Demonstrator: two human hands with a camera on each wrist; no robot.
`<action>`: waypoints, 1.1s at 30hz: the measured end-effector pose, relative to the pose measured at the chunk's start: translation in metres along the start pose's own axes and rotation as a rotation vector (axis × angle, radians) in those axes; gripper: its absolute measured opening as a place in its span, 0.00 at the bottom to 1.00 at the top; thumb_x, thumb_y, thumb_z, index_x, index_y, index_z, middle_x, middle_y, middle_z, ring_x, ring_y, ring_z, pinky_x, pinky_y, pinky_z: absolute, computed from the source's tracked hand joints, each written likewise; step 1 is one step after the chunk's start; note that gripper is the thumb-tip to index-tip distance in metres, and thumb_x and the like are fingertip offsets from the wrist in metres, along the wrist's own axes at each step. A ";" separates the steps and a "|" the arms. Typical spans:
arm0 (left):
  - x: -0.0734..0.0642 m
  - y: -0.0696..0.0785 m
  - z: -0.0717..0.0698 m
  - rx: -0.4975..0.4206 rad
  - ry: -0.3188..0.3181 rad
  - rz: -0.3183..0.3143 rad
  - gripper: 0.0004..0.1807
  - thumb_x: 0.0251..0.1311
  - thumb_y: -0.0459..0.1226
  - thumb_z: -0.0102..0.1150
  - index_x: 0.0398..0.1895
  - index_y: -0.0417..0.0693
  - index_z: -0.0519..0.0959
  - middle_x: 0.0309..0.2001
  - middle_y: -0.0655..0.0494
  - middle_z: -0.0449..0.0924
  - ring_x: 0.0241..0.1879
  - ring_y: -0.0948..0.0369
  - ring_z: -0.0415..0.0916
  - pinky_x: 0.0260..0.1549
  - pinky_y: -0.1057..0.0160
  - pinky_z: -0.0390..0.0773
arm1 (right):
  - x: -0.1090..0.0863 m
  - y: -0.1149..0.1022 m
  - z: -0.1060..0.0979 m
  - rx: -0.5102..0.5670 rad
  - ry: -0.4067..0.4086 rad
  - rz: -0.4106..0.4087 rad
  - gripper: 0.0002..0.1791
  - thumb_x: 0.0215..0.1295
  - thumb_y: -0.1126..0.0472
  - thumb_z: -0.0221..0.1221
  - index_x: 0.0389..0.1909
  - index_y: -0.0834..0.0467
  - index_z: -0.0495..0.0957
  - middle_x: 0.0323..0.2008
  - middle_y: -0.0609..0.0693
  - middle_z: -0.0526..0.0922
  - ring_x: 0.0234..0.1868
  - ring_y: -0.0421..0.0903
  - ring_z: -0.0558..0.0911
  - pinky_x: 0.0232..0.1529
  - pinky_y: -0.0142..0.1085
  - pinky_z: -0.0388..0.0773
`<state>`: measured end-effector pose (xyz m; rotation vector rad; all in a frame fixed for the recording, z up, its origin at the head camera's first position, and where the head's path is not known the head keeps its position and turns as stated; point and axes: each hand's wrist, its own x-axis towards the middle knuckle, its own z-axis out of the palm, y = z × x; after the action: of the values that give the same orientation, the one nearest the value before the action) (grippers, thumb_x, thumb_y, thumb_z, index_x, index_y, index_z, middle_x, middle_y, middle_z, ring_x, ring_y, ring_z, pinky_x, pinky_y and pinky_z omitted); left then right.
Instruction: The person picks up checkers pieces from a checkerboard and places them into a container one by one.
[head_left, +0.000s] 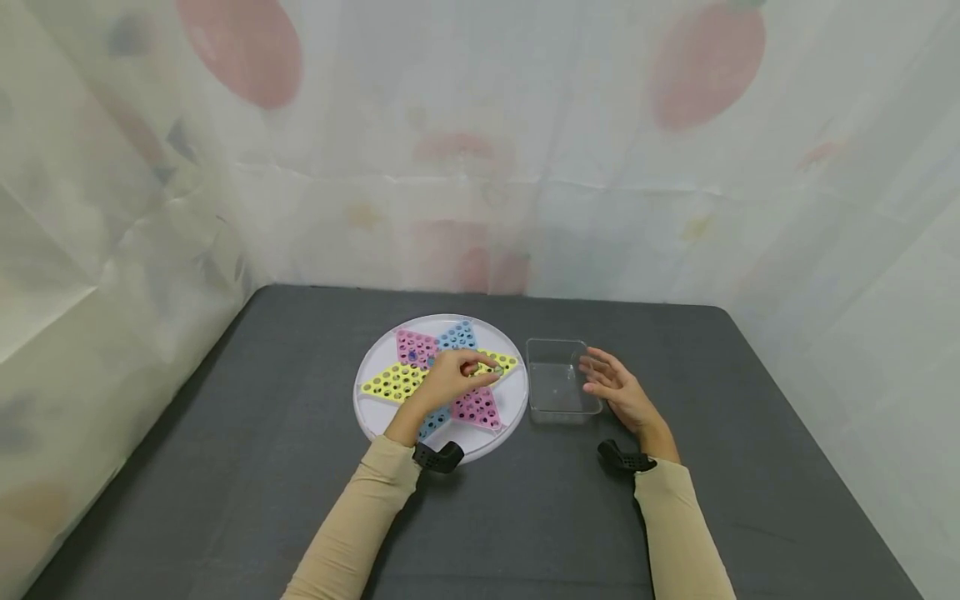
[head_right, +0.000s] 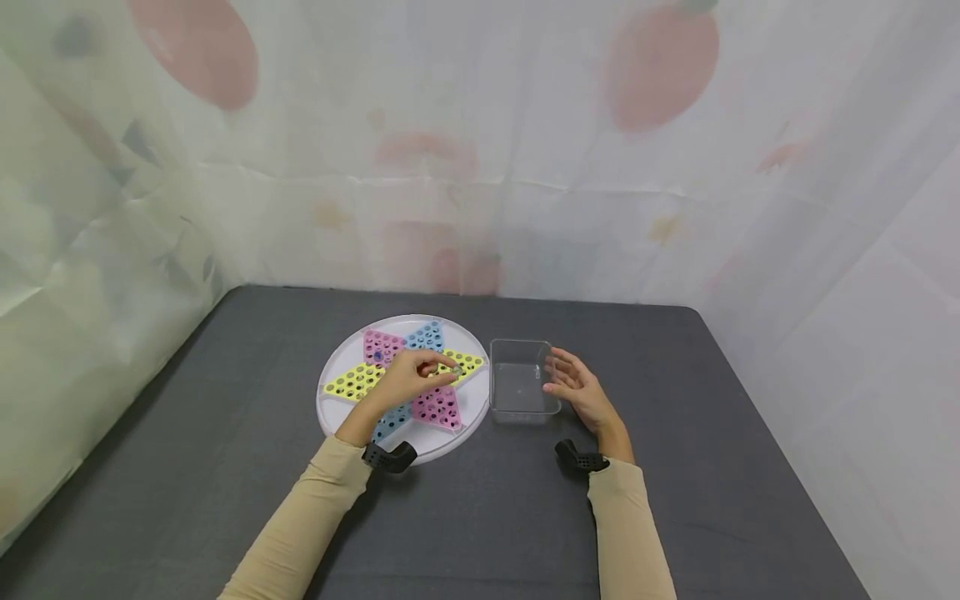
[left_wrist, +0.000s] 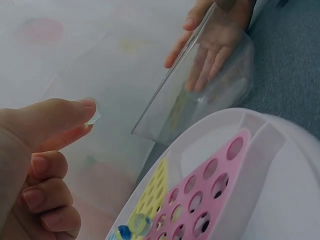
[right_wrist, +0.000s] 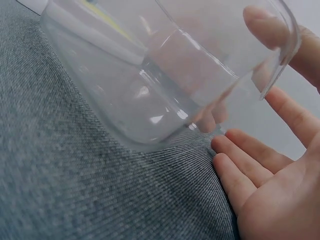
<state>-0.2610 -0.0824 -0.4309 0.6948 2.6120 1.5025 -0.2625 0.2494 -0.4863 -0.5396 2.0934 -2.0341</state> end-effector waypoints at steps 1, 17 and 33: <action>0.001 0.000 0.002 -0.003 -0.002 0.004 0.11 0.59 0.40 0.65 0.42 0.45 0.85 0.18 0.59 0.56 0.20 0.66 0.51 0.25 0.70 0.59 | 0.000 0.000 0.000 0.011 -0.005 -0.005 0.42 0.66 0.69 0.56 0.75 0.65 0.44 0.72 0.74 0.48 0.64 0.29 0.68 0.58 0.19 0.70; 0.009 0.014 0.032 -0.014 -0.041 0.109 0.10 0.61 0.39 0.63 0.42 0.44 0.84 0.16 0.59 0.54 0.18 0.67 0.47 0.26 0.70 0.59 | -0.003 0.004 0.001 0.042 -0.028 0.001 0.38 0.71 0.65 0.52 0.75 0.64 0.43 0.73 0.73 0.45 0.63 0.25 0.70 0.59 0.18 0.68; 0.008 0.015 0.049 0.021 -0.061 0.108 0.10 0.61 0.40 0.63 0.42 0.46 0.85 0.17 0.60 0.55 0.17 0.68 0.48 0.23 0.72 0.56 | 0.000 -0.002 0.002 0.016 -0.023 0.007 0.38 0.72 0.64 0.51 0.74 0.68 0.42 0.74 0.71 0.46 0.63 0.23 0.69 0.58 0.17 0.67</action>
<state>-0.2503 -0.0332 -0.4423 0.8824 2.5876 1.4581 -0.2614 0.2477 -0.4849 -0.5500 2.0614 -2.0295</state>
